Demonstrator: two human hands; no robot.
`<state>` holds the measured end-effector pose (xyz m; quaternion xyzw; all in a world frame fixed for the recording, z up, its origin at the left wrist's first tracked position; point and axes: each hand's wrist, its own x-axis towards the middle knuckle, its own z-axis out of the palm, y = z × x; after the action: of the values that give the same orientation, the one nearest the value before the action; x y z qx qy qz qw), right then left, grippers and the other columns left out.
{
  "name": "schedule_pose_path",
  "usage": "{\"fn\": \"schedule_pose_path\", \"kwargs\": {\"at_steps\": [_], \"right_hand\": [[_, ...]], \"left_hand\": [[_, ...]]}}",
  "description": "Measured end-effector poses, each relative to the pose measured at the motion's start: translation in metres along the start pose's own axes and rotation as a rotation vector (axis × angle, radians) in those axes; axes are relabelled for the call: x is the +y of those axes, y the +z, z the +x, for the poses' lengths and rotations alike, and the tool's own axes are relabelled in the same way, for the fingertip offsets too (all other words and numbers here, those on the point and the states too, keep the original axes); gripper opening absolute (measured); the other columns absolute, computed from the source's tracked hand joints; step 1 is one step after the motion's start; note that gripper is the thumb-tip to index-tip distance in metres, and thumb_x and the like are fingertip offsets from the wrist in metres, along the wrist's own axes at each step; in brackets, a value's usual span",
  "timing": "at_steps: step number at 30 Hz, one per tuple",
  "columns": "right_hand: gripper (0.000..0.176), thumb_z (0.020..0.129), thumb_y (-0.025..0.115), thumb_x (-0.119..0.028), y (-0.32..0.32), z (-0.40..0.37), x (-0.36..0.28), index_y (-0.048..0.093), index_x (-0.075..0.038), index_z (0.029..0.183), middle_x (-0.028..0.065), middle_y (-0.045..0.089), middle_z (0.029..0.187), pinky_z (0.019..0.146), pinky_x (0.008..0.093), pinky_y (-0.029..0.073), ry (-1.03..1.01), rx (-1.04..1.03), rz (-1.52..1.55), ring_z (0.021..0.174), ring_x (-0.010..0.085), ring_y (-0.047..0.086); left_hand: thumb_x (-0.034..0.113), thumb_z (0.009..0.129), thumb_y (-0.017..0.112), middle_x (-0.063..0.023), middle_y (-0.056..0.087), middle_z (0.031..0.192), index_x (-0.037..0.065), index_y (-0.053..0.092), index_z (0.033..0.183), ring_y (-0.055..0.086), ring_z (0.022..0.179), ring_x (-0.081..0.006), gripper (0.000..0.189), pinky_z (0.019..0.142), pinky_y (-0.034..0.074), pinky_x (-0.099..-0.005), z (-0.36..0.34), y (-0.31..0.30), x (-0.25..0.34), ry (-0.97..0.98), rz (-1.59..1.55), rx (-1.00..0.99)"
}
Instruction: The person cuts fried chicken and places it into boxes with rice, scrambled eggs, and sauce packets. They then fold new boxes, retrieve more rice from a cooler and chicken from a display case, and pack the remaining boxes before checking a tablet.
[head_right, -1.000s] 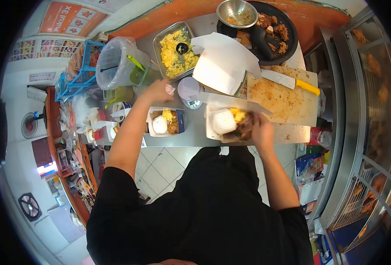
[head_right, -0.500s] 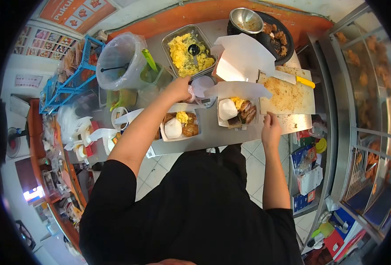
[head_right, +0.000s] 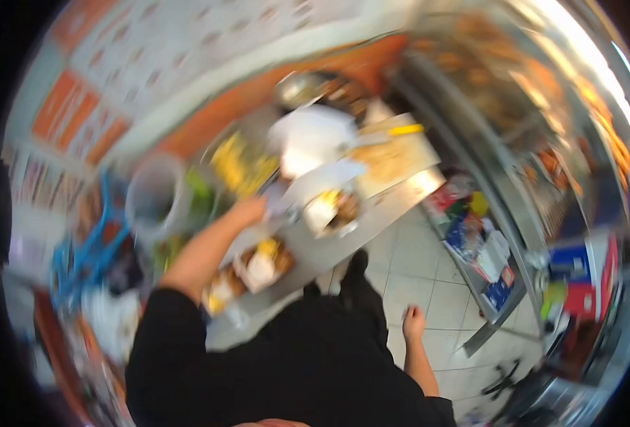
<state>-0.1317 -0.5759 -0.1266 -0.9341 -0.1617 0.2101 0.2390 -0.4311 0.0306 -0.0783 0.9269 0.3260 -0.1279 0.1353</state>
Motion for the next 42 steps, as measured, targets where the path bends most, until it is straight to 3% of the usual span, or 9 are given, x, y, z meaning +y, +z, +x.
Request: {"fn": "schedule_pose_path", "kwargs": {"at_steps": [3, 5, 8, 13, 19, 23, 26, 28, 42], "right_hand": [[0.034, 0.098, 0.054, -0.029, 0.052, -0.049, 0.147, 0.069, 0.001, 0.105, 0.0210, 0.073, 0.088, 0.075, 0.0478, 0.055, 0.269, -0.080, -0.154, 0.084, 0.0341, 0.073], [0.046, 0.100, 0.051, -0.036, 0.036, -0.084, 0.115, 0.063, -0.002, 0.128, 0.0181, 0.075, 0.103, 0.083, 0.0556, 0.055, 0.980, -0.177, 0.652, 0.105, 0.0415, 0.070], [0.057, 0.102, 0.049, -0.045, 0.046, -0.111, 0.095, 0.056, -0.002, 0.140, 0.0167, 0.068, 0.130, 0.100, 0.0513, 0.050, 0.514, -0.491, 0.551, 0.117, 0.0376, 0.065], [0.055, 0.106, 0.047, -0.046, -0.168, -0.072, 0.009, 0.052, -0.008, 0.145, 0.0156, 0.063, 0.139, 0.109, 0.0461, 0.047, 0.619, -1.320, 0.518, 0.118, 0.0263, 0.066], [0.048, 0.094, 0.064, -0.017, -0.418, 0.079, -0.082, 0.055, -0.002, 0.139, 0.0213, 0.061, 0.135, 0.100, 0.0413, 0.049, -0.191, 0.612, 0.206, 0.123, 0.0342, 0.060], [0.043, 0.095, 0.065, -0.010, -0.522, 0.120, -0.153, 0.058, -0.002, 0.137, 0.0144, 0.065, 0.130, 0.095, 0.0360, 0.053, -0.481, 0.388, 0.497, 0.116, 0.0229, 0.065], [0.037, 0.097, 0.065, -0.008, -0.551, 0.160, -0.147, 0.062, -0.002, 0.133, 0.0116, 0.068, 0.126, 0.094, 0.0338, 0.054, -0.684, 0.052, 0.427, 0.115, 0.0192, 0.065], [0.035, 0.099, 0.064, -0.009, -0.564, 0.175, -0.139, 0.063, -0.001, 0.133, 0.0107, 0.069, 0.126, 0.097, 0.0332, 0.053, -0.548, -0.221, 0.587, 0.115, 0.0189, 0.066], [0.034, 0.099, 0.066, -0.011, -0.635, 0.308, -0.152, 0.064, 0.002, 0.130, 0.0110, 0.072, 0.119, 0.096, 0.0327, 0.054, -0.767, -0.418, 0.681, 0.110, 0.0185, 0.069]], "left_hand": [[0.055, 0.082, 0.072, -0.0213, 0.074, 0.107, 0.001, 0.076, 0.101, 0.072, 0.097, -0.0373, 0.058, 0.086, 0.056, -0.0465, 0.020, -0.052, -0.001, 0.013, 0.140, -0.433], [0.048, 0.086, 0.072, -0.0179, 0.076, 0.102, 0.000, 0.076, 0.102, 0.074, 0.088, -0.0314, 0.050, 0.081, 0.057, -0.0431, 0.020, -0.129, 0.015, 0.104, 0.002, -0.392], [0.020, 0.096, 0.063, -0.0117, 0.075, 0.088, 0.000, 0.073, 0.096, 0.073, 0.081, -0.0224, 0.022, 0.074, 0.057, -0.0363, 0.042, -0.243, 0.033, -0.110, -0.527, -0.316], [-0.002, 0.091, 0.047, -0.0135, 0.068, 0.083, -0.001, 0.064, 0.099, 0.068, 0.080, -0.0245, 0.019, 0.073, 0.054, -0.0377, 0.099, -0.444, 0.181, 0.460, -0.340, 0.494], [0.019, 0.096, 0.065, -0.0180, 0.069, 0.099, 0.000, 0.068, 0.103, 0.067, 0.099, -0.0341, 0.020, 0.089, 0.052, -0.0409, 0.138, -0.616, 0.495, 0.891, -0.031, 0.985], [0.028, 0.098, 0.062, -0.0177, 0.070, 0.120, 0.006, 0.071, 0.118, 0.061, 0.117, -0.0354, 0.031, 0.102, 0.047, -0.0435, 0.218, -0.727, 0.645, 1.078, 0.075, 1.125], [0.036, 0.096, 0.066, -0.0180, 0.065, 0.135, 0.011, 0.064, 0.137, 0.058, 0.128, -0.0326, 0.048, 0.109, 0.044, -0.0416, 0.232, -0.772, 0.701, 0.737, 0.074, 0.775], [0.037, 0.090, 0.071, -0.0133, 0.063, 0.140, 0.008, 0.062, 0.141, 0.057, 0.130, -0.0280, 0.060, 0.112, 0.044, -0.0416, 0.259, -0.810, 0.710, 0.655, 0.121, 0.347], [0.033, 0.097, 0.067, -0.0143, 0.071, 0.120, -0.002, 0.065, 0.130, 0.068, 0.112, -0.0234, 0.048, 0.100, 0.055, -0.0410, 0.269, -0.856, 0.698, 0.620, -0.292, 0.202]]}}
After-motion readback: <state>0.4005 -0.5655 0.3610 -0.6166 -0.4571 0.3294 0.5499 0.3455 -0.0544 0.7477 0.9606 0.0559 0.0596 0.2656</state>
